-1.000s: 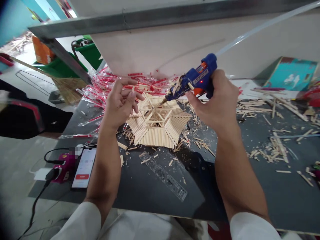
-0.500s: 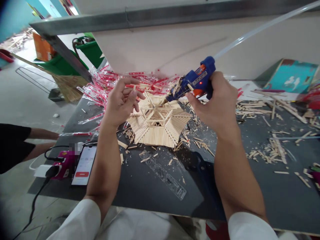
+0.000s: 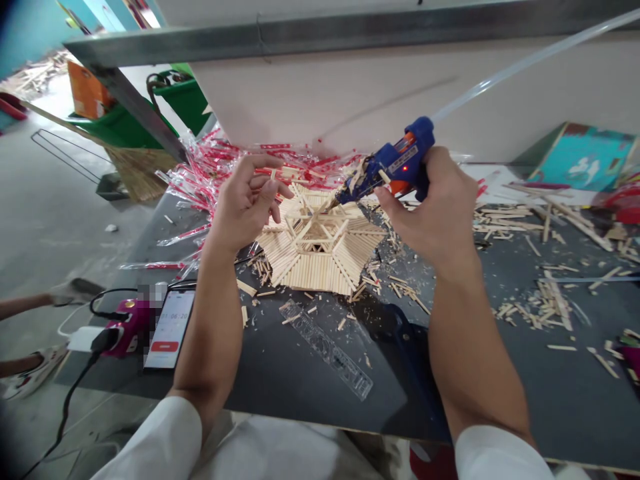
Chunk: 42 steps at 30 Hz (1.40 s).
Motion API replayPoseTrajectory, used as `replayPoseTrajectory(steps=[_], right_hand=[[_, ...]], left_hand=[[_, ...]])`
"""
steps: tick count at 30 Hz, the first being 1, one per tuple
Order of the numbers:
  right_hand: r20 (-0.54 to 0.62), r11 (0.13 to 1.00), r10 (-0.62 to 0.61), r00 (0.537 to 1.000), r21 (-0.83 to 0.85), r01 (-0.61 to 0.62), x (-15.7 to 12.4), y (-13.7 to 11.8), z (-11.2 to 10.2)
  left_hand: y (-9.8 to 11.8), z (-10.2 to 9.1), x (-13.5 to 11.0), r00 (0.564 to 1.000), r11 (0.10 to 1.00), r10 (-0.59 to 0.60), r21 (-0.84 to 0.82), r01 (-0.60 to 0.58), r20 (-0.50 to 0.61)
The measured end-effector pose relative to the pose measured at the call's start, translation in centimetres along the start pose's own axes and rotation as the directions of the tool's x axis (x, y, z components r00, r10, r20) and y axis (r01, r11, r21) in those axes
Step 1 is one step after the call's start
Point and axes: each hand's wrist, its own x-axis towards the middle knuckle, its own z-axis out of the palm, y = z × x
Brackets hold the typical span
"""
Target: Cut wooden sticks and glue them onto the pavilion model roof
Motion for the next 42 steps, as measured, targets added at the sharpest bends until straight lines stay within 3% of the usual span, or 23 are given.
replayPoseTrajectory(steps=[15,23,42], right_hand=[[0.085,0.999,0.051,0.995,-0.003,-0.051,-0.13,-0.26,-0.68],[0.181,0.999,-0.036,0.983,0.000,0.037,-0.58,-0.12,-0.06],[0.197,0.999,0.018,0.980,-0.050,-0.008,-0.77,-0.60,-0.05]], left_hand=[[0.07,0.05,-0.05,1.000,1.000,0.017,0.000,-0.017,0.003],[-0.26,0.22,0.01,0.999,1.000,0.025,0.017,-0.025,0.022],[0.14,0.44,0.00,0.999,1.000,-0.023,-0.005,0.023,0.043]])
